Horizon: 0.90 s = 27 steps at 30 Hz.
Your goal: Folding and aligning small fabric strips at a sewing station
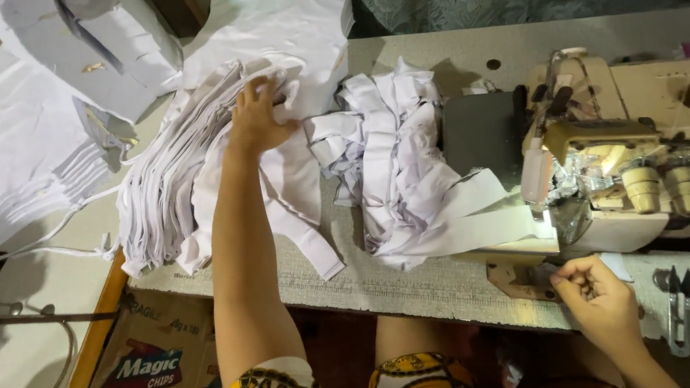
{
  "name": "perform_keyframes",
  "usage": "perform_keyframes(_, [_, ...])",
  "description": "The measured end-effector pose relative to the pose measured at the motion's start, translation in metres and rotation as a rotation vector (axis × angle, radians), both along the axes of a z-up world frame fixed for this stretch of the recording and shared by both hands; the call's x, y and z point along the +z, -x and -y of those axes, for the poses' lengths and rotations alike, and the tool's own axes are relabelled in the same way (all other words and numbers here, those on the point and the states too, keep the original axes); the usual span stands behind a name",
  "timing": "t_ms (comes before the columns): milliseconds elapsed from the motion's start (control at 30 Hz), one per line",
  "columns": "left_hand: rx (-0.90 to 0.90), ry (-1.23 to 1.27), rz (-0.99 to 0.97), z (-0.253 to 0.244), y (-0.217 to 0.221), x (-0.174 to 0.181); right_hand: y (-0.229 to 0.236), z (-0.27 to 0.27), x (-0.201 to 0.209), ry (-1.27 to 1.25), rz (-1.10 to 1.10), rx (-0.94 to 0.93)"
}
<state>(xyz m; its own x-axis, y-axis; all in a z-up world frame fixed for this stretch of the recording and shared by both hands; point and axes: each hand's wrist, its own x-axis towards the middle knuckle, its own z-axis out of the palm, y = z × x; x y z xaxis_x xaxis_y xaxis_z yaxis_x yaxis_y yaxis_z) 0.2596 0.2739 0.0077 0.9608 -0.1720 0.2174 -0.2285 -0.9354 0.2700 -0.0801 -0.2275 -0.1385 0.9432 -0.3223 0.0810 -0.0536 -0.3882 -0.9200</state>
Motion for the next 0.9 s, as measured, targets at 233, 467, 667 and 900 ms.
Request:
perform_keyframes(233, [0.18, -0.23, -0.328, 0.022, -0.009, 0.026, 0.001, -0.001, 0.01, 0.084, -0.023, -0.001])
perform_keyframes(467, [-0.014, 0.237, 0.083, -0.041, 0.027, 0.031, 0.002, 0.004, 0.0, 0.072, 0.034, 0.036])
perform_keyframes(667, [-0.253, 1.344, 0.136, -0.051, 0.154, 0.129, 0.002, -0.014, 0.006, 0.11, 0.114, 0.092])
perform_keyframes(900, [-0.913, 1.539, 0.068, 0.007, 0.208, 0.183, -0.01, -0.095, 0.118, 0.117, 0.366, 0.668])
